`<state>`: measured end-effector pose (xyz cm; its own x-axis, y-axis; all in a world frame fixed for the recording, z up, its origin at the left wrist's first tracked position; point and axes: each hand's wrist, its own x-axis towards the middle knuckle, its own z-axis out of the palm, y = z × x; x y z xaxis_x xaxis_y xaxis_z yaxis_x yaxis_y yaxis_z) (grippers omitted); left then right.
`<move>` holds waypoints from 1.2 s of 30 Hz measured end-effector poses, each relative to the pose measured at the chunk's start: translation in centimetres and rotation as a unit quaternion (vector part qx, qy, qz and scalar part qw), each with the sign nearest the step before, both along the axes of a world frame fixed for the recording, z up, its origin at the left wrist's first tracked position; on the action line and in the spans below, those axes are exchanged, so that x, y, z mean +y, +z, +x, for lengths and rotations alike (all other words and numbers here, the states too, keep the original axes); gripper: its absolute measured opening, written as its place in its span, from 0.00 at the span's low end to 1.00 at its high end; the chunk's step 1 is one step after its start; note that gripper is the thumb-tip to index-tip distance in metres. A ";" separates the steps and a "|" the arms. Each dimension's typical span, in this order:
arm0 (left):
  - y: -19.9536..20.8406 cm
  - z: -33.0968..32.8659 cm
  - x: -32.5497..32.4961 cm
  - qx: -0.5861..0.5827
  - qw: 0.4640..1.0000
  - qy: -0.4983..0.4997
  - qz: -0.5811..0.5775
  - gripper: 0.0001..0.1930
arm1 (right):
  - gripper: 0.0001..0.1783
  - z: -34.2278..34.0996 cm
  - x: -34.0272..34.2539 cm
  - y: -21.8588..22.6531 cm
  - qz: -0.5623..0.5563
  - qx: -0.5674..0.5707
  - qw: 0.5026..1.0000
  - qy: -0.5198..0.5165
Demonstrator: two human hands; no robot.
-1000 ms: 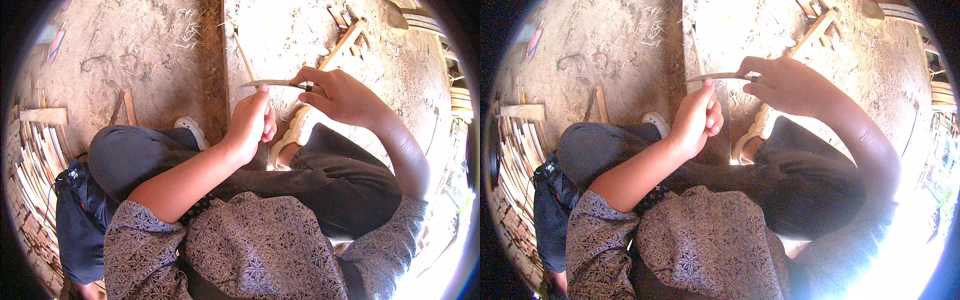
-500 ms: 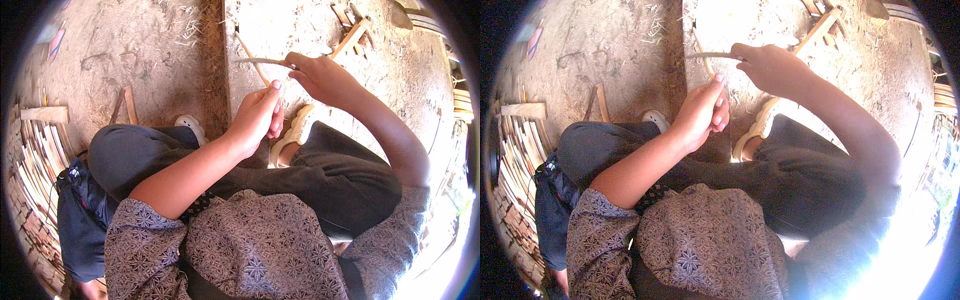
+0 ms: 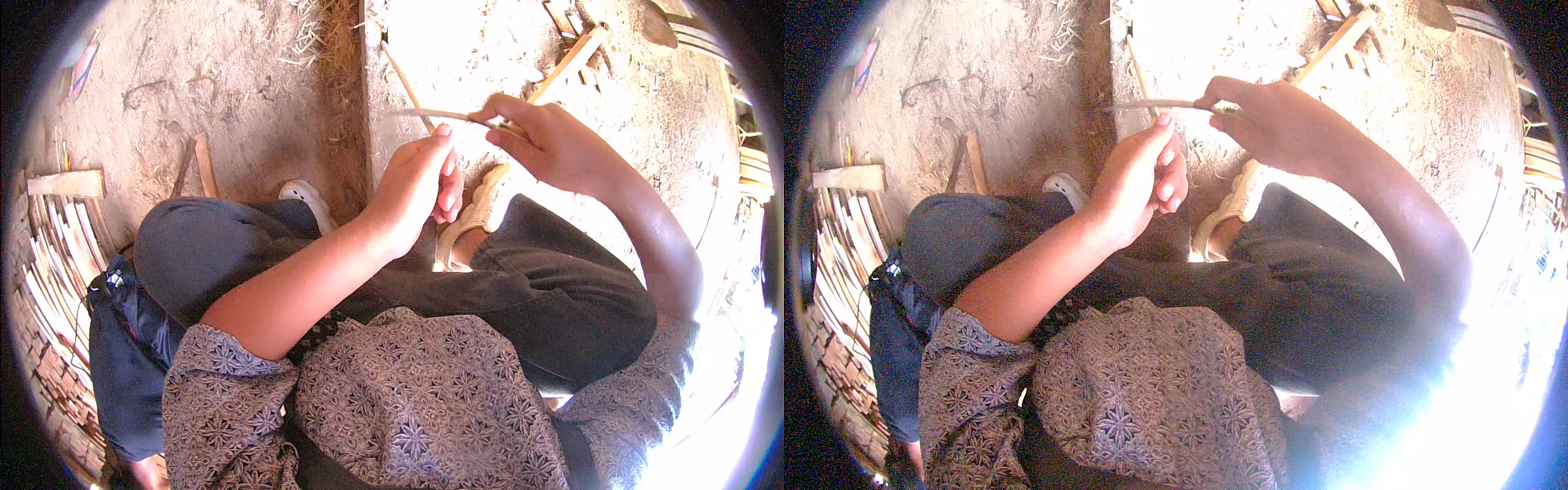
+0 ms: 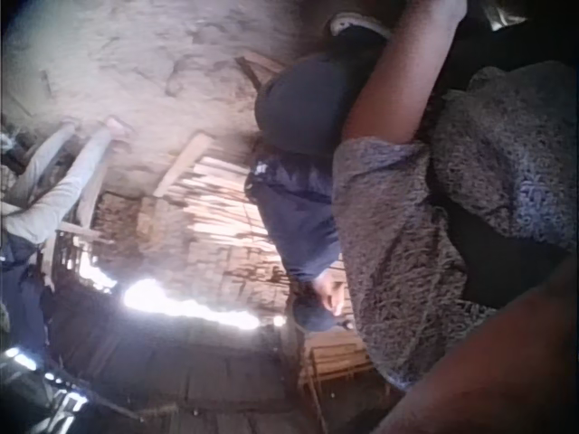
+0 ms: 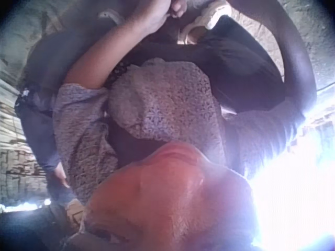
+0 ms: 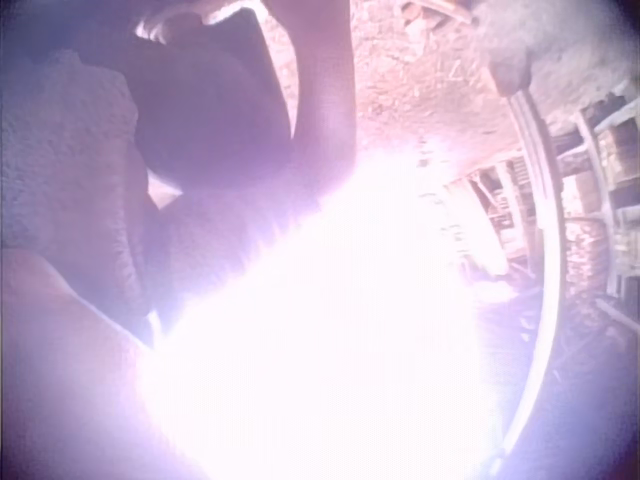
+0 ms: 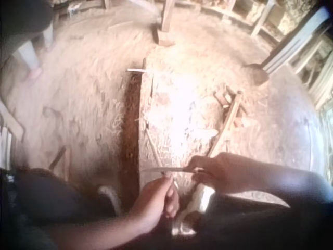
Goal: The person sits on the ground and uses a knife to shave and shape a thin wooden stick. They repeatedly scrape the surface of the stick, rotating it to work on different sides, and occasionally inspect the progress.
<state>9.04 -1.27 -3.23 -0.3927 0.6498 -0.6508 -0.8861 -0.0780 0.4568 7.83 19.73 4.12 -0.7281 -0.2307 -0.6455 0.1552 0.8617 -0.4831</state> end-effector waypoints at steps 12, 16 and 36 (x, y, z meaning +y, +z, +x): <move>-0.1 0.2 0.4 0.034 0.999 -0.030 -0.013 0.23 | 0.11 -1.6 -1.4 -5.9 0.026 0.101 0.994 0.032; 0.0 -0.7 0.4 0.059 0.997 -0.040 -0.003 0.21 | 0.13 -4.1 -0.2 -11.3 0.072 0.228 0.965 0.106; -0.1 -1.1 0.4 -0.077 0.988 0.072 0.108 0.08 | 0.15 1.7 1.2 -2.5 -0.126 0.028 0.991 -0.028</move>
<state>7.90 -0.84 -3.36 -0.3989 0.7249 -0.5616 -0.9162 -0.2902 0.2762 9.56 20.93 1.58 -0.7769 -0.3379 -0.5313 0.1667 0.7034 -0.6910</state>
